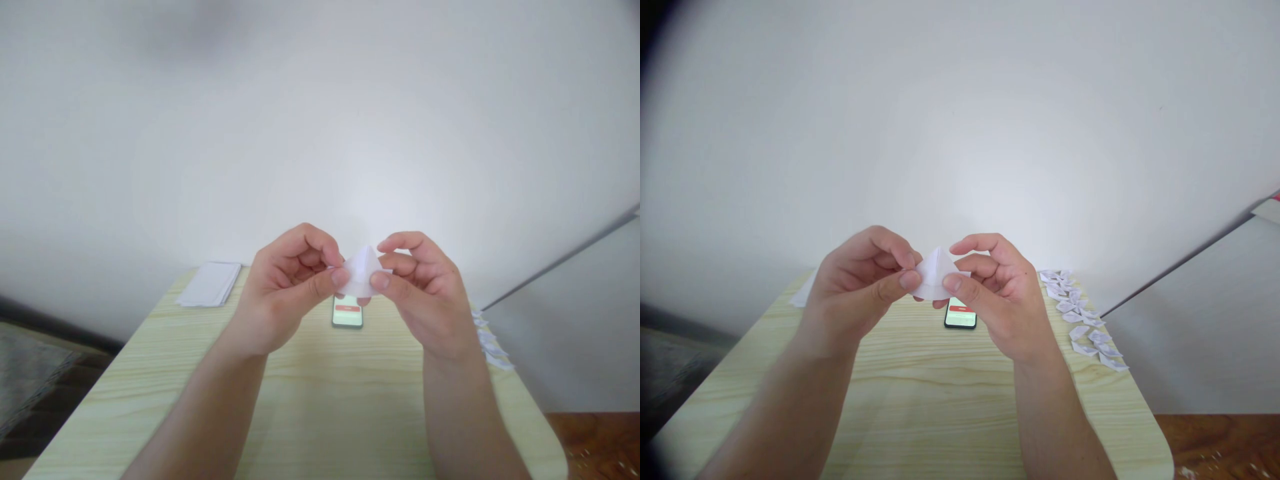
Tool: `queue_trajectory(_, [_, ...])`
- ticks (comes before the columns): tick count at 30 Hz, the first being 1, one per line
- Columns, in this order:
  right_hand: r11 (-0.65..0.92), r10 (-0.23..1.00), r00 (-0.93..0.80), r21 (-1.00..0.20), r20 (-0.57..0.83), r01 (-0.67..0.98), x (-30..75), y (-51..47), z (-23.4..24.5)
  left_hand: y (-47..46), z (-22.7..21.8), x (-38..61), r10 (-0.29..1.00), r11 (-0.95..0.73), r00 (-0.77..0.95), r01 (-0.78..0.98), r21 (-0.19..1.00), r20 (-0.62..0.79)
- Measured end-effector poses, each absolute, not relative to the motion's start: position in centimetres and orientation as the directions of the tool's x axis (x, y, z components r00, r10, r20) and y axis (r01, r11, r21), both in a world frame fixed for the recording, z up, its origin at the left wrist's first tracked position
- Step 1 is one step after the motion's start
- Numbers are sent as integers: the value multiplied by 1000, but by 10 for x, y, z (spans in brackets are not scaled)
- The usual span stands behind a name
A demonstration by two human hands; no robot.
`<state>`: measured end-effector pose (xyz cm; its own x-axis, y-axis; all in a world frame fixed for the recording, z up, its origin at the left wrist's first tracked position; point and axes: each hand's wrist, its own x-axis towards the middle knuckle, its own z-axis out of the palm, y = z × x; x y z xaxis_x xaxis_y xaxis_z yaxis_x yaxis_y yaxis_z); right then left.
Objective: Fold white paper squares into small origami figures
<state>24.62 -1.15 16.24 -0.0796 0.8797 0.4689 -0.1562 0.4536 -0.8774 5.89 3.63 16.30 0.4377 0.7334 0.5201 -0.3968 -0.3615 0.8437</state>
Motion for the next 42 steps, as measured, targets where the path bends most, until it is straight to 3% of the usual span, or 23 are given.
queue_trajectory(3, [470, 880, -26, -878, 474, -93, 245, -11, 162, 38, 162, 59, 742, -402, 396, -382, 832, 541])
queue_trajectory(9, [476, 869, 123, -878, 479, 57, 247, -8, 160, 40, 158, 60, 759, -588, 210, -186, 787, 617])
queue_trajectory(28, [478, 838, 267, -876, 476, 62, 246, -4, 159, 40, 158, 63, 768, -569, 281, -114, 814, 576])
queue_trajectory(35, [373, 925, 48, -926, 376, 67, 250, 3, 157, 38, 154, 66, 771, -571, 296, -72, 818, 564])
queue_trajectory(42, [382, 923, -47, -924, 383, -23, 251, 2, 158, 41, 154, 61, 757, -490, 408, -161, 857, 510])
